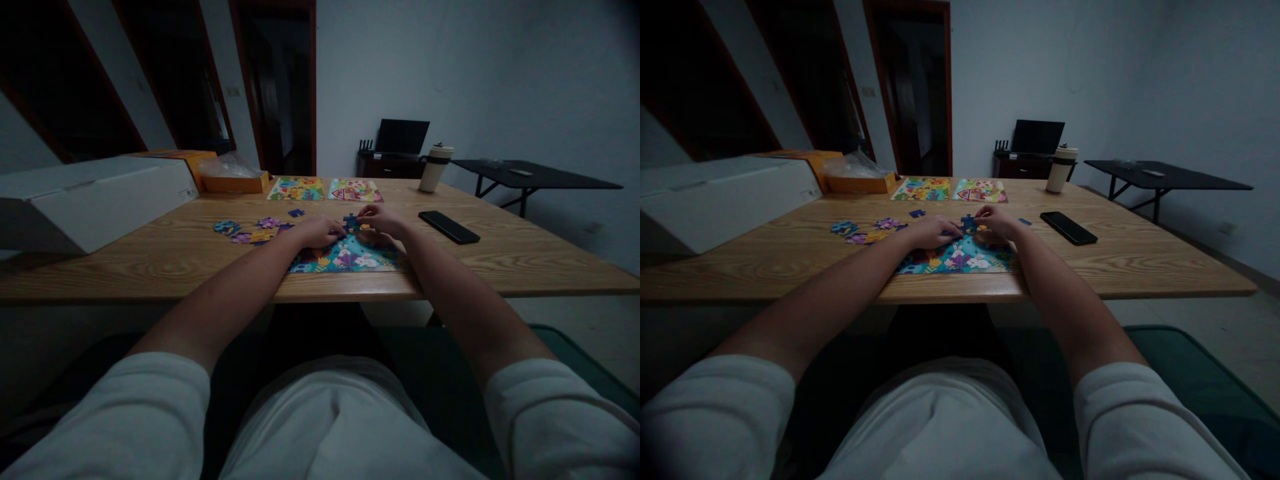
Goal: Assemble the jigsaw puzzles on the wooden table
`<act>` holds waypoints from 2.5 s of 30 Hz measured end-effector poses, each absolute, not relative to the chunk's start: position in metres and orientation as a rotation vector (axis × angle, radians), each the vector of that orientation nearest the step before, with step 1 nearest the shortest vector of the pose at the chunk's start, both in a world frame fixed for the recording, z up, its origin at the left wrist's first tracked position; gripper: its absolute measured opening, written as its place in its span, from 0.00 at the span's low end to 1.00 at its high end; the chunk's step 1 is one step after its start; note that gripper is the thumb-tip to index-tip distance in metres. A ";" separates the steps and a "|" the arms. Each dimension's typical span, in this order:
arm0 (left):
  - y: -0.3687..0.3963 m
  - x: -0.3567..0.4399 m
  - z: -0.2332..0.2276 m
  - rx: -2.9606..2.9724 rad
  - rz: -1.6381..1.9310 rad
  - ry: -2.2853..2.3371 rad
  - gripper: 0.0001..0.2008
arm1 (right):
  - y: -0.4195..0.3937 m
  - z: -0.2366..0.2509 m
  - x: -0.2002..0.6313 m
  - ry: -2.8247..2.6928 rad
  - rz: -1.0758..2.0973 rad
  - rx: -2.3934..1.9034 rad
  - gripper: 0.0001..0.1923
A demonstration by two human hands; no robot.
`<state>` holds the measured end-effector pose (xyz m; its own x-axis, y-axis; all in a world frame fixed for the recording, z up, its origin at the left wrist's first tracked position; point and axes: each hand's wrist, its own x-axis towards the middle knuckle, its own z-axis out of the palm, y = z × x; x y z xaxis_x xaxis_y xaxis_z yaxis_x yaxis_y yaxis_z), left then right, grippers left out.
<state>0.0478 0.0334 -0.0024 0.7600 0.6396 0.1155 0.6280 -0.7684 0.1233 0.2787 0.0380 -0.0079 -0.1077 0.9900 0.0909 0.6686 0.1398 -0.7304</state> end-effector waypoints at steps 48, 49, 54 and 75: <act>0.017 0.062 -0.005 3.003 0.168 0.686 0.24 | 0.005 -0.011 0.305 -2.301 0.418 -1.651 0.13; 0.017 0.062 -0.005 3.009 0.169 0.688 0.24 | 0.005 -0.011 0.305 -2.310 0.415 -1.640 0.13; 0.018 0.062 -0.006 3.028 0.162 0.665 0.25 | 0.001 -0.007 0.305 -2.251 0.468 -1.667 0.15; 0.092 -0.075 0.047 2.471 0.197 1.769 0.17 | 0.032 -0.028 0.326 -1.700 0.372 -1.810 0.26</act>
<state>-0.0746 0.0925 0.0465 0.3182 0.9468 0.0487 0.9343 -0.3219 0.1532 0.3257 0.0319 -0.0279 0.1320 0.9695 0.2067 0.7947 0.0212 -0.6066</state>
